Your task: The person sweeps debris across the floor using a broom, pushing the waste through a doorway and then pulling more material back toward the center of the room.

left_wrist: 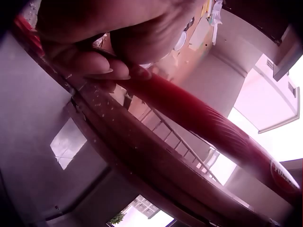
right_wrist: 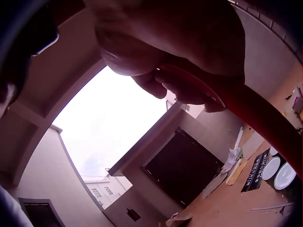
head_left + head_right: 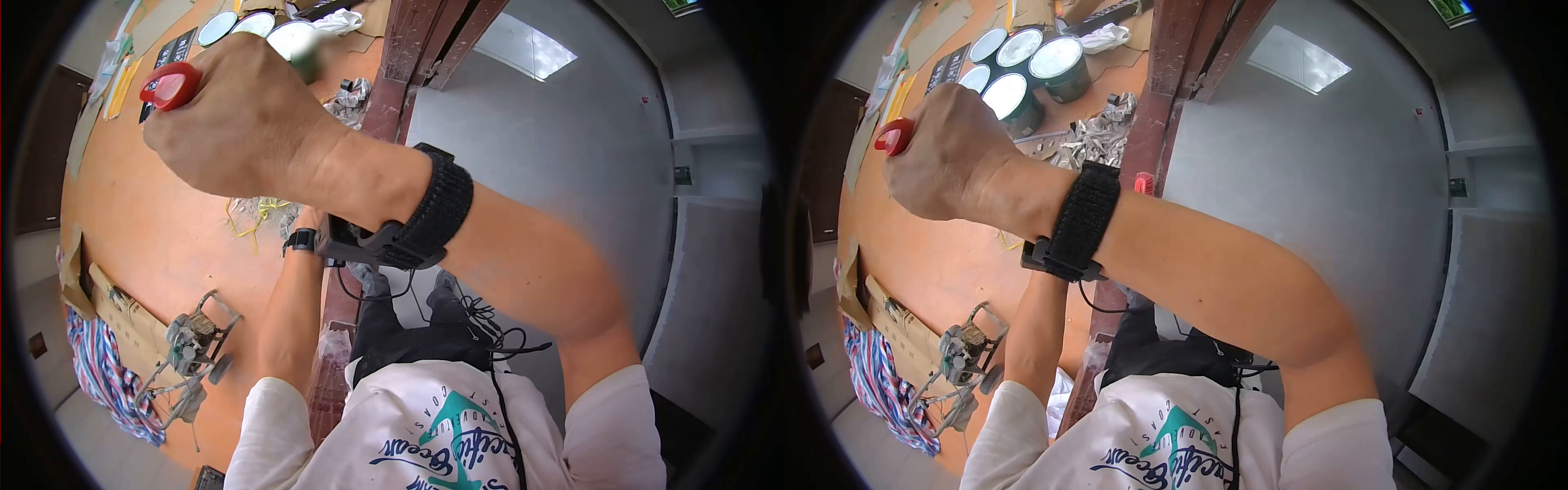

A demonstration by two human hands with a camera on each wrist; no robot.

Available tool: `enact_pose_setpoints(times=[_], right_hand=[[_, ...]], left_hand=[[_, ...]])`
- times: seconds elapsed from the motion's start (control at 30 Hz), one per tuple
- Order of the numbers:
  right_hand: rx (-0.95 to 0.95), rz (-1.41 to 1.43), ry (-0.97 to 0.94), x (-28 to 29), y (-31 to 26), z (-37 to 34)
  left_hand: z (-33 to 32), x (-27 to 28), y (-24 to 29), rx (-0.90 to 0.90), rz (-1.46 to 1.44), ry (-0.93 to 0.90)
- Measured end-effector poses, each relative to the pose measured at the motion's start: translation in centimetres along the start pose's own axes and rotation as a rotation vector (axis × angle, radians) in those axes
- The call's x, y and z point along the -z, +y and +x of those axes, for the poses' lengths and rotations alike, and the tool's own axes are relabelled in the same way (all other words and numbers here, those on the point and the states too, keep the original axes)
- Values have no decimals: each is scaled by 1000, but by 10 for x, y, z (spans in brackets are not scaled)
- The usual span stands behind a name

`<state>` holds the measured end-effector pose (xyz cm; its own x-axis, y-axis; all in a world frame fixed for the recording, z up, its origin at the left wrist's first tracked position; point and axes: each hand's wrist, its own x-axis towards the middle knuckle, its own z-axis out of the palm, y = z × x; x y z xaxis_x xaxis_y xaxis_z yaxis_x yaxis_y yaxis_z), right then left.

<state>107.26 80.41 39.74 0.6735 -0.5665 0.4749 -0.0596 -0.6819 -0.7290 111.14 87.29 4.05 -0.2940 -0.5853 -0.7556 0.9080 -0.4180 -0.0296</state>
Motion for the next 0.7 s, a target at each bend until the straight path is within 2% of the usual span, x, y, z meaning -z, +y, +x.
enact_pose_setpoints(times=[0.03,0.07,0.13,0.17,0.23,0.27,0.4,0.47,0.5,0.53,0.6,0.63,0.67,0.7], right_hand=[[38,-39,78,-14,-9,2],[34,-37,75,-30,-11,11],[120,-191,289,-60,-18,25],[118,-180,285,-75,-17,24],[-17,323,264,-62,-33,24],[-173,479,265,-50,-43,20],[-184,452,301,-42,-38,5],[434,-516,463,-17,-33,-7],[615,-708,604,-5,-21,-3],[416,-711,359,18,-31,-22],[-114,1136,-95,67,-13,-40],[-105,754,-47,87,-37,-52],[-165,697,-189,110,-41,-53],[-199,632,-188,128,-50,-62]], left_hand=[[12,-20,9,-16,3,12],[-2,-12,10,-33,6,20],[-29,9,18,-71,7,42],[-33,16,28,-94,7,57],[-44,11,51,-148,16,84],[-49,2,62,-178,22,92],[-71,-16,81,-289,37,125],[-95,3,57,-339,29,156],[-102,10,56,-366,25,170],[-104,-9,39,-422,38,150],[-96,-19,17,-285,34,18],[-88,-32,-3,-326,37,3],[-83,-47,-26,-364,9,36],[-84,-66,-48,-375,26,48]])
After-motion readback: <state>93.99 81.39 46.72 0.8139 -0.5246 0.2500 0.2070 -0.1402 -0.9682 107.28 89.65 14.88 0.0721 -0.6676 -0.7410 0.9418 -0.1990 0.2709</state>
